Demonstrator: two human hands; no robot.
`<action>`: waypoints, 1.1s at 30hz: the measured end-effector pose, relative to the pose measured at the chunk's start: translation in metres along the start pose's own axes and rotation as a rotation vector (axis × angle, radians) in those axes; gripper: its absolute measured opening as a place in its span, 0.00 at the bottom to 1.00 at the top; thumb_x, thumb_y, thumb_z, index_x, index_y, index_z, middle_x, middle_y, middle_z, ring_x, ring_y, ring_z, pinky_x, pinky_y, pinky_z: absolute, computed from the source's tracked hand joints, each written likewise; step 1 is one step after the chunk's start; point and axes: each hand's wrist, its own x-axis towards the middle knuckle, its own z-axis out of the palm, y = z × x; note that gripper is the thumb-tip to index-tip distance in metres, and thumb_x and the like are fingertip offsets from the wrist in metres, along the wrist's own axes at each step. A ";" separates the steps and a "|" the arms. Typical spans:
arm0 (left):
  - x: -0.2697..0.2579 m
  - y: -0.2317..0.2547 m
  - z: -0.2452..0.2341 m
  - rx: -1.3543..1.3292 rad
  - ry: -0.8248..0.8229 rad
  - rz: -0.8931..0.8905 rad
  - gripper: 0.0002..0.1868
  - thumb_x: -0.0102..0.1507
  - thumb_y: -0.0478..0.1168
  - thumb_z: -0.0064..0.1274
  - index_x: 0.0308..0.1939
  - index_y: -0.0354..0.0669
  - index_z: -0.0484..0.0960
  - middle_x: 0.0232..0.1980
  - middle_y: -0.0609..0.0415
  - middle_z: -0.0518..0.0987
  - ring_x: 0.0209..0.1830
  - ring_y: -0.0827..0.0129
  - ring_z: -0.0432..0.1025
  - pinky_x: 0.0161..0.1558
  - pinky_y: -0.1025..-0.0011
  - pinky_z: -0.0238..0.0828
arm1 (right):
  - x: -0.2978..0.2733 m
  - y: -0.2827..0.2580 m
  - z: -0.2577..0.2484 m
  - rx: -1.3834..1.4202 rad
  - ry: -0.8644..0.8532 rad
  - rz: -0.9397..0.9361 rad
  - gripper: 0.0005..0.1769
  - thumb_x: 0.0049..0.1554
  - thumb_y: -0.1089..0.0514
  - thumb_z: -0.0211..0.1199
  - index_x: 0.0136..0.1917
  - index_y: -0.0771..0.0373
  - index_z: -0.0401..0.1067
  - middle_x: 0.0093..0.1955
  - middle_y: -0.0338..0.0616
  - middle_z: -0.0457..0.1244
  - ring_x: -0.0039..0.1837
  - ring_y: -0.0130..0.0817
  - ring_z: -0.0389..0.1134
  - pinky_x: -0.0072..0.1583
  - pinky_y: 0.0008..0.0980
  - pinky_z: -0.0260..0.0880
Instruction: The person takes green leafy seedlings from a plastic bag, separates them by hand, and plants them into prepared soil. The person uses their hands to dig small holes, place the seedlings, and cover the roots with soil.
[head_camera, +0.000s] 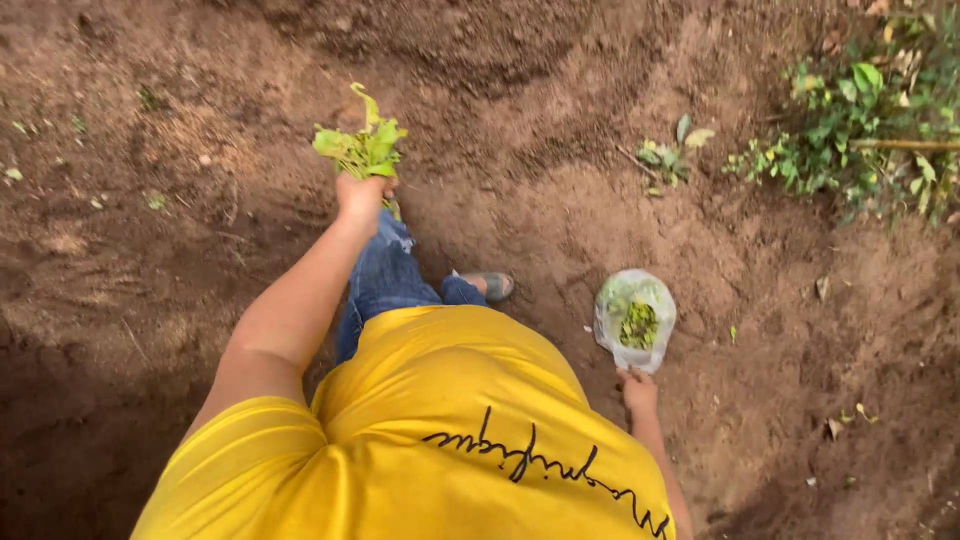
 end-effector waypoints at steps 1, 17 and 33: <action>0.016 0.011 -0.004 0.001 -0.003 0.010 0.12 0.56 0.31 0.61 0.43 0.36 0.84 0.24 0.58 0.79 0.30 0.69 0.75 0.47 0.60 0.75 | 0.008 -0.028 0.009 0.010 0.001 -0.003 0.39 0.60 0.38 0.73 0.77 0.60 0.71 0.76 0.65 0.62 0.77 0.60 0.63 0.73 0.57 0.64; 0.116 0.263 -0.022 -0.119 -0.625 0.242 0.27 0.61 0.42 0.75 0.57 0.28 0.83 0.43 0.40 0.85 0.48 0.52 0.80 0.68 0.42 0.62 | -0.124 -0.600 0.175 0.411 -0.368 -0.875 0.26 0.62 0.43 0.74 0.67 0.59 0.79 0.66 0.54 0.70 0.64 0.51 0.74 0.57 0.48 0.80; 0.279 0.272 0.116 0.108 -0.623 0.243 0.27 0.65 0.38 0.69 0.65 0.29 0.80 0.54 0.38 0.85 0.56 0.51 0.80 0.63 0.46 0.72 | 0.013 -0.770 0.208 0.503 -0.384 -0.879 0.18 0.59 0.52 0.78 0.52 0.70 0.82 0.58 0.58 0.69 0.56 0.46 0.73 0.53 0.50 0.78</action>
